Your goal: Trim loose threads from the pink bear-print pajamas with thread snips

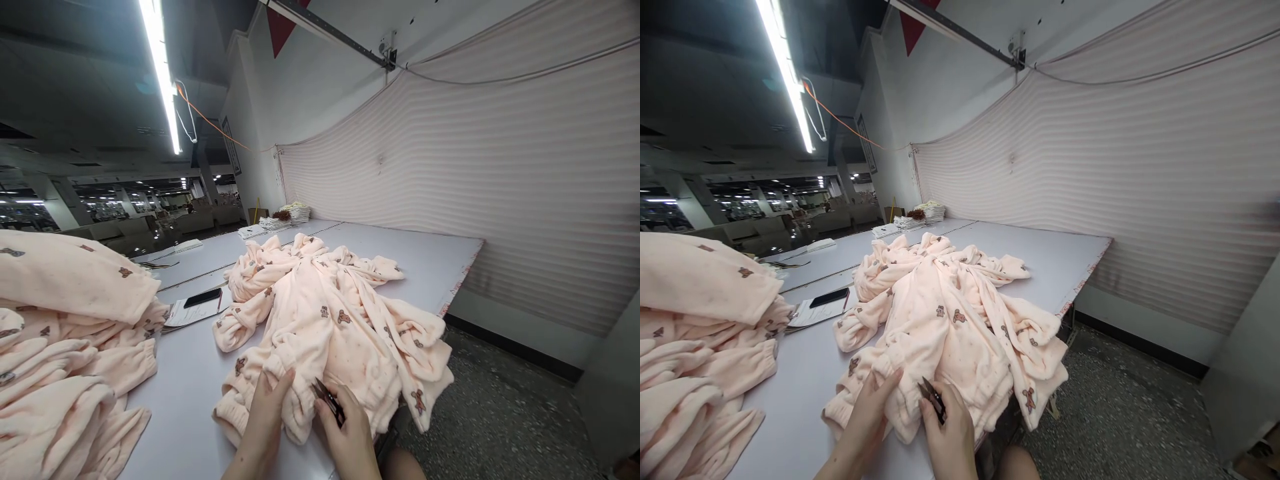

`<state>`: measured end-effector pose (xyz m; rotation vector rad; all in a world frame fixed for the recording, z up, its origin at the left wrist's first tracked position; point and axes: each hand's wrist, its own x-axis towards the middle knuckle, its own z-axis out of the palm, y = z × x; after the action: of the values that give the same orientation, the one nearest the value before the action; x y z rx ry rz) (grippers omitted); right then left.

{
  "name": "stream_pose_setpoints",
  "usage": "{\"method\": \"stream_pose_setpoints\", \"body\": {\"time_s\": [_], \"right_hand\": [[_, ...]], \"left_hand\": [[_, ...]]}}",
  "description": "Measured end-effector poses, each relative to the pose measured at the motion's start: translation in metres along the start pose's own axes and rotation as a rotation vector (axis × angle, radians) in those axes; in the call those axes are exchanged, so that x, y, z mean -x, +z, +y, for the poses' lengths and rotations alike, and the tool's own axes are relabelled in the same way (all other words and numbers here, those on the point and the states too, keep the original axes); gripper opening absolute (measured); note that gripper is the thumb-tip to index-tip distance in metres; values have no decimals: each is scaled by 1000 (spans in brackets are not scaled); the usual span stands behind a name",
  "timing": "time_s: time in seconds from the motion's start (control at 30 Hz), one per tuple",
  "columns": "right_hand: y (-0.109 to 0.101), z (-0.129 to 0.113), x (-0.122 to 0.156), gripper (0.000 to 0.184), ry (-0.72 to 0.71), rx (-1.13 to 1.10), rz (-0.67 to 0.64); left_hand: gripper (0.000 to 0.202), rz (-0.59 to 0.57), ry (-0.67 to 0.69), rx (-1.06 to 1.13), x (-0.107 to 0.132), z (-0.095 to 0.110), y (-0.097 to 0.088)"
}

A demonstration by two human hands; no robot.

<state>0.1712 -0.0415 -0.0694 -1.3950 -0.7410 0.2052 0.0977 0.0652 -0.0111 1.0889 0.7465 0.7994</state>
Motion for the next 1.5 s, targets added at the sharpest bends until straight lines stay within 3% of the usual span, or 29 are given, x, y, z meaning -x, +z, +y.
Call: {"method": "stream_pose_setpoints", "body": {"time_s": [0.13, 0.27, 0.53, 0.87, 1.1, 1.17, 1.27, 1.33, 1.37, 1.43, 1.5], "right_hand": [[-5, 6, 4, 25, -232, 350, 72], [-8, 8, 3, 26, -283, 410, 20], [-8, 3, -2, 25, -251, 405, 30], [-14, -6, -3, 23, -248, 449, 32], [-7, -12, -3, 22, -190, 380, 60], [-17, -6, -1, 22, -170, 327, 102], [-55, 14, 3, 21, -41, 242, 254], [-86, 33, 4, 26, 122, 149, 467], [-99, 42, 4, 27, 169, 131, 530], [-114, 56, -1, 26, 210, 77, 560], [-114, 60, -9, 29, 199, 12, 496]], "left_hand": [[55, -76, -49, 90, 9, 2, 4], [66, -83, -45, 129, 11, 3, 5], [64, -175, -80, 158, 9, -2, 4], [54, -182, -76, 149, 11, -4, 4], [46, -192, -80, 64, 11, -3, 5], [42, -101, -16, -128, 4, 2, -5], [56, 212, 110, -476, -8, 11, -25], [65, 383, 321, -646, -10, 9, -32], [62, 384, 479, -701, -7, 4, -30], [38, 198, 830, -772, 7, -15, -14], [23, -252, 928, -732, 25, -40, 13]]}}
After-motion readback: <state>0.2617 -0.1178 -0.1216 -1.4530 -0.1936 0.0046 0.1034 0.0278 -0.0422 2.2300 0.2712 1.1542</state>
